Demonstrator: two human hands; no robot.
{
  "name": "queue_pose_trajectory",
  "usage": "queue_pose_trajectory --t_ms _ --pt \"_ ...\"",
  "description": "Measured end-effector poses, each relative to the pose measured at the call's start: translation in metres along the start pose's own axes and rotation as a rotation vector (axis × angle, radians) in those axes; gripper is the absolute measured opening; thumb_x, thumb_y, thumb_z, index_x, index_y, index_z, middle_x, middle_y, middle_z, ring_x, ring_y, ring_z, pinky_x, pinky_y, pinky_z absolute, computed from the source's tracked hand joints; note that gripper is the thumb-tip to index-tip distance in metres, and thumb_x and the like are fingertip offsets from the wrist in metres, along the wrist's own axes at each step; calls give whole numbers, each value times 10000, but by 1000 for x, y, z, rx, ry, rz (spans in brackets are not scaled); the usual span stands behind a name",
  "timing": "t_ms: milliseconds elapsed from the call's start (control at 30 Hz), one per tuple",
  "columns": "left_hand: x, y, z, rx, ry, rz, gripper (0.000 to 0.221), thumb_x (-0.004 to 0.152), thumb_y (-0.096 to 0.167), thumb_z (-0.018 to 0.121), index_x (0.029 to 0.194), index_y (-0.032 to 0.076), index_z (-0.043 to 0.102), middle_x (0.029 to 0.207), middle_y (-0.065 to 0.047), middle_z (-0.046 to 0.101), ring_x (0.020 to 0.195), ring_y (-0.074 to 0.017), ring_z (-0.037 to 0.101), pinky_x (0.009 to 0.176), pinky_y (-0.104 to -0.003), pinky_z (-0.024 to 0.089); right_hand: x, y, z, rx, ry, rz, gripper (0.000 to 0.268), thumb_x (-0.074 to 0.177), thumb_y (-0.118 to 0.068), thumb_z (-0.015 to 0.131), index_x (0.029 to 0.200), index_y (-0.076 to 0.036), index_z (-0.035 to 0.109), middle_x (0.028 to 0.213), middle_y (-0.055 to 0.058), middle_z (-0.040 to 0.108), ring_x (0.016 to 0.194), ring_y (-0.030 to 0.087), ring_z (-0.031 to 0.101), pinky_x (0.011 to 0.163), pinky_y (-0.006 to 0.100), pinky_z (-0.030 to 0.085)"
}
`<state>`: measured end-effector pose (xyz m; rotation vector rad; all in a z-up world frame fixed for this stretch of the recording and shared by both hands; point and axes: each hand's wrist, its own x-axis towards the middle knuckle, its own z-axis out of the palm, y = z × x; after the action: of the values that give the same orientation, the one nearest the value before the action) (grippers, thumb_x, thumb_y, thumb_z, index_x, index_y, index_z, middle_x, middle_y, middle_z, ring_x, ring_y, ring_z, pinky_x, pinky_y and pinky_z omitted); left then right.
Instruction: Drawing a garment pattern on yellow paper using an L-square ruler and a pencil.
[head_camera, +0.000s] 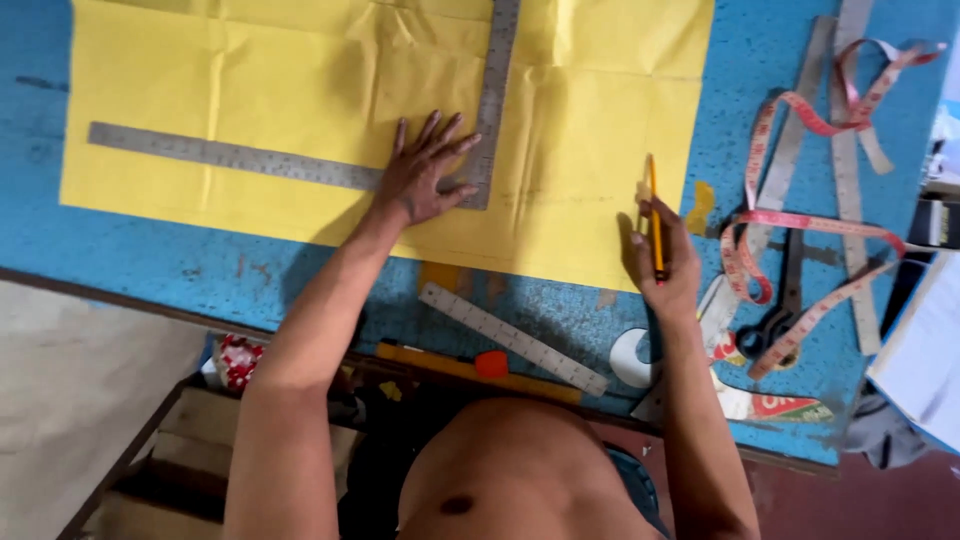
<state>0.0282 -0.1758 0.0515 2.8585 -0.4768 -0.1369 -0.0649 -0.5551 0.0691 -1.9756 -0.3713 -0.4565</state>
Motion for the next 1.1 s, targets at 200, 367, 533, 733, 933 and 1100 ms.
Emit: queue_pose_trajectory --t_ms 200,367,533,733,933,1100 --pt "2 73 4 -11 118 112 799 890 641 694 1582 383 391 1704 -13 302 1580 -365 193 1214 -756 101 5 -11 -1 176 73 -24 402 1054 -50 625 1418 91 529 1251 311 643 1212 408 635 1052 578 476" --pt "22 145 15 -39 38 183 818 865 721 660 1559 347 441 1708 33 270 1594 -309 138 1231 -727 64 -5 39 -10 380 167 53 317 1099 -59 546 1381 84 516 1164 247 650 1118 297 641 1068 475 497" --pt "36 182 10 21 -139 214 924 874 763 621 1632 357 284 1735 67 178 1608 -247 73 1262 -672 11 -10 71 -8 631 320 127 323 1118 -271 472 1235 14 570 1021 195 693 964 232 708 993 391 566" --pt "32 190 6 31 -156 246 979 880 766 654 1652 363 206 1743 40 178 1608 -274 65 1256 -680 -1 -10 59 -9 716 329 227 525 1078 -485 459 1375 -55 503 1252 212 674 1163 212 663 1024 310 511" --pt "38 175 42 7 79 367 1061 818 869 670 1628 313 270 1726 -14 149 1602 -308 116 1226 -722 -34 -7 46 -13 720 281 190 466 1083 -391 558 1349 -10 532 1199 200 673 1135 256 675 1046 335 549" --pt "37 177 37 17 52 365 1069 790 905 613 1627 322 290 1724 2 142 1601 -317 95 1210 -732 -56 -6 35 -14 696 265 195 458 1091 -385 540 1352 -9 538 1220 201 666 1150 249 665 1057 327 542"
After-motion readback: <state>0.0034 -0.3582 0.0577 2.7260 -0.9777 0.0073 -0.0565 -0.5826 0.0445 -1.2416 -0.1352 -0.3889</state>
